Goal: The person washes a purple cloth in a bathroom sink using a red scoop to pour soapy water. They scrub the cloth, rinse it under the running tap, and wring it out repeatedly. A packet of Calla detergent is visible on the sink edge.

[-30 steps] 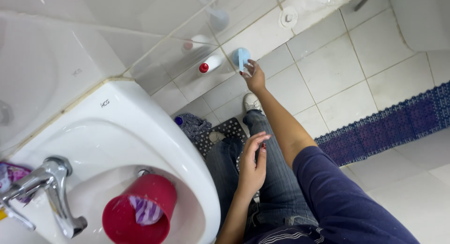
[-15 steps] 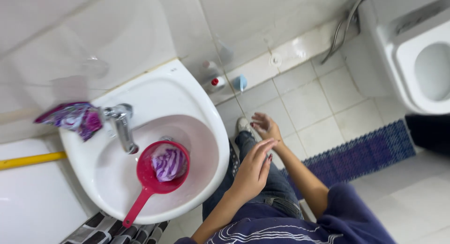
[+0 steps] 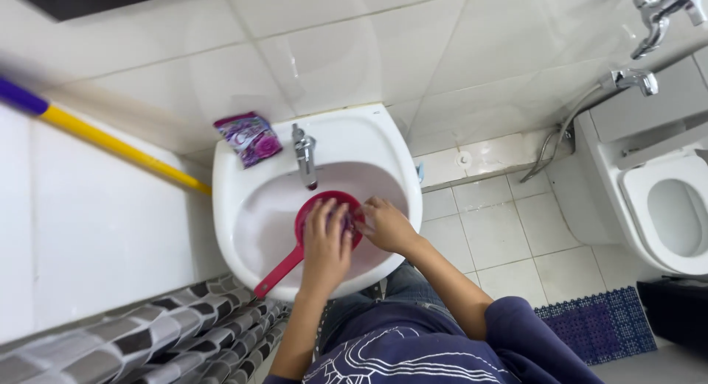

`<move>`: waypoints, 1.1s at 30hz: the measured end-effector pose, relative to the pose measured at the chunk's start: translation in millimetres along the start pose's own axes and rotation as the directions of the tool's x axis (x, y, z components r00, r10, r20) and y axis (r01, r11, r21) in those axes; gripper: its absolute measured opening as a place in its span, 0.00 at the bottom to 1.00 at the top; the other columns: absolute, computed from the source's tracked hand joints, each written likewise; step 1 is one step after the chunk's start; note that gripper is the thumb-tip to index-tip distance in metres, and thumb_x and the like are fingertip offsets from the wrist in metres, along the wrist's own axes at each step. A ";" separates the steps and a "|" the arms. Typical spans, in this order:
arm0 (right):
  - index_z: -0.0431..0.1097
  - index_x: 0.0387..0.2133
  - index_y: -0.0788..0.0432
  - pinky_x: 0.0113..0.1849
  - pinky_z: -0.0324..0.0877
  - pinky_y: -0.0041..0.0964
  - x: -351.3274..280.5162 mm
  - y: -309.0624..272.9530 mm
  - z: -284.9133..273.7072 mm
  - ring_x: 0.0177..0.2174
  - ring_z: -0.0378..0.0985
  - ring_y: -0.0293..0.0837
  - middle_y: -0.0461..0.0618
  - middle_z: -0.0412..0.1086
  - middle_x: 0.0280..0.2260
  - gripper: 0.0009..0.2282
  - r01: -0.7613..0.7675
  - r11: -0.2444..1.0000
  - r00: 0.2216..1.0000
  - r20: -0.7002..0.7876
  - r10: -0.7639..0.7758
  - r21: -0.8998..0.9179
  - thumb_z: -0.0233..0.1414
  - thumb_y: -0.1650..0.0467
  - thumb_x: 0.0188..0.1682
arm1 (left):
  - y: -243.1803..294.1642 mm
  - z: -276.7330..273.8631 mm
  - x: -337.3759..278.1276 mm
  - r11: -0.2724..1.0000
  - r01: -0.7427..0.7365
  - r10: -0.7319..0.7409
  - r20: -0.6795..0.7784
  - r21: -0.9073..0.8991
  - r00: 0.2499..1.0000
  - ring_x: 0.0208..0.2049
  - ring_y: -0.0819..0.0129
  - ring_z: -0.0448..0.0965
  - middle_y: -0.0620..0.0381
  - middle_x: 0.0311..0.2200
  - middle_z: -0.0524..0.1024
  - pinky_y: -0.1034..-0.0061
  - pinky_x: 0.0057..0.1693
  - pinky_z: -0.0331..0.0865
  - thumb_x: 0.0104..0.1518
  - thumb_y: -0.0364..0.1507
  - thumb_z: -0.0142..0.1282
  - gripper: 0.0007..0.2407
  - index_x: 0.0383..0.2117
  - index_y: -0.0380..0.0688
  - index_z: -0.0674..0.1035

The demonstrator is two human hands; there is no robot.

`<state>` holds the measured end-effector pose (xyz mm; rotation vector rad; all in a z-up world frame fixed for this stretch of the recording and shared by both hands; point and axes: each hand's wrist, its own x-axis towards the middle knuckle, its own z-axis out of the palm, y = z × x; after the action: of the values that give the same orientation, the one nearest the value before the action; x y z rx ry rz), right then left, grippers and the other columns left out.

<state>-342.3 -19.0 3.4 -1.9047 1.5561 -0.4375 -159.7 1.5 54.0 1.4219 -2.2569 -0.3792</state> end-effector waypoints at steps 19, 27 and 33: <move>0.46 0.56 0.69 0.52 0.72 0.46 -46.0 -30.9 85.3 0.52 0.77 0.63 0.73 0.69 0.50 0.35 -0.112 0.915 0.958 -0.201 0.203 0.388 0.62 0.64 0.46 | -118.9 -9.1 -78.6 0.926 0.371 -0.336 0.306 -0.065 0.891 0.32 0.45 0.81 0.44 0.28 0.80 0.54 0.38 0.72 0.61 0.43 0.56 0.17 0.39 0.39 0.77; 0.64 0.61 0.62 0.57 0.68 0.47 -51.1 0.4 71.7 0.55 0.76 0.60 0.66 0.71 0.56 0.20 -0.354 0.926 0.933 0.115 0.340 0.132 0.48 0.72 0.54 | -126.5 -17.3 -58.4 0.902 0.408 -0.344 0.333 -0.144 0.878 0.26 0.46 0.81 0.45 0.21 0.79 0.55 0.33 0.71 0.57 0.46 0.59 0.17 0.34 0.43 0.80; 0.53 0.66 0.58 0.58 0.57 0.55 0.4 7.4 81.2 0.63 0.52 0.65 0.66 0.46 0.68 0.34 -0.323 0.946 0.946 0.030 0.324 -0.033 0.59 0.70 0.44 | -137.3 -9.6 -39.0 0.901 0.416 -0.372 0.275 -0.122 0.887 0.25 0.46 0.80 0.46 0.20 0.79 0.56 0.32 0.71 0.58 0.47 0.59 0.18 0.33 0.43 0.80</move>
<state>-297.8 1.1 -61.9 -1.6245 1.8174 -0.2371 -33.3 -22.8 -8.5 1.8212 -2.0324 -0.9116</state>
